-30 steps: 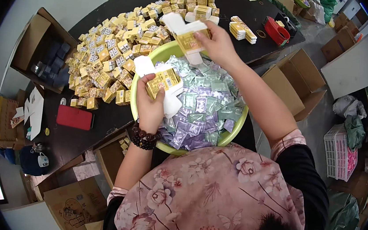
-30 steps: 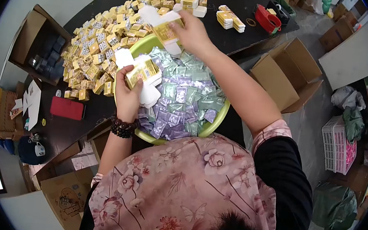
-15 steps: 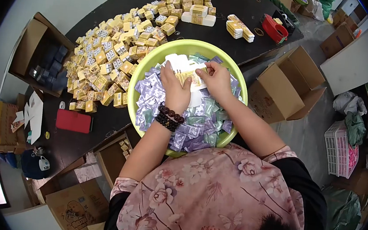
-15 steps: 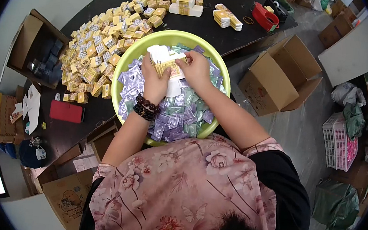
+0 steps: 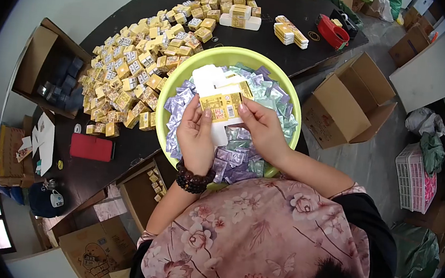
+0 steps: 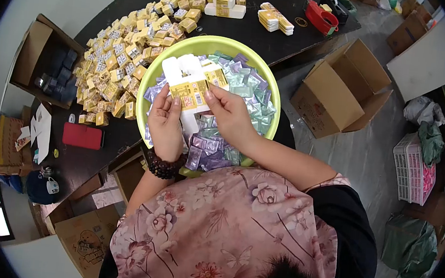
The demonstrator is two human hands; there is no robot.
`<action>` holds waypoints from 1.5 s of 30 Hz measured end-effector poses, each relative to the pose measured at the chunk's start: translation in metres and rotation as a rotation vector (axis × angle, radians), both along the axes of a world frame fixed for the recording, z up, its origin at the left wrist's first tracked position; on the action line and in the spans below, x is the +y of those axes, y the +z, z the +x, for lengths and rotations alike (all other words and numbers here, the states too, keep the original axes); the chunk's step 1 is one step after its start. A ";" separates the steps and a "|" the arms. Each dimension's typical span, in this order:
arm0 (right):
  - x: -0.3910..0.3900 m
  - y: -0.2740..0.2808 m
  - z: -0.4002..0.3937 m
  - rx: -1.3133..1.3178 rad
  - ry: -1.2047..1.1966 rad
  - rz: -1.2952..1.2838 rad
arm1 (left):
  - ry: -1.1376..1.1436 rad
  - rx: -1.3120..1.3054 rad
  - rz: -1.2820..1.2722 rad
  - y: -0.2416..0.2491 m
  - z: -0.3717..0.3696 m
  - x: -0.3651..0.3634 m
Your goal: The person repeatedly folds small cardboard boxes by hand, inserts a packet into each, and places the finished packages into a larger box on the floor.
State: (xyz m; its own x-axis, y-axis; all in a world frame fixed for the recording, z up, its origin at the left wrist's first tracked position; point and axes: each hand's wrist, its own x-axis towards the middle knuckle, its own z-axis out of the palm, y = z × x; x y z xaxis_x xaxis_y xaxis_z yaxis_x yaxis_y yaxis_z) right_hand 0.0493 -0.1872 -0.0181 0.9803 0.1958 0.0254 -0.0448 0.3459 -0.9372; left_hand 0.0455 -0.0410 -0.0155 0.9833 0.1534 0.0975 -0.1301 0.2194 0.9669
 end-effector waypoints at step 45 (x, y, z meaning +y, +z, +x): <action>-0.027 0.015 -0.009 -0.424 0.184 -0.312 | -0.439 -0.044 0.094 0.019 -0.040 0.022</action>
State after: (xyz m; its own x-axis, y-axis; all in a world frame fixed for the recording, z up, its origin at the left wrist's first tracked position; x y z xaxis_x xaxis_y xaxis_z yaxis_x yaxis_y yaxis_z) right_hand 0.0404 -0.2141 -0.0029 0.8459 0.4240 0.3236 0.3250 0.0713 -0.9430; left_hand 0.0056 -0.0193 0.0039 0.9478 -0.2892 0.1346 -0.0862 0.1740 0.9810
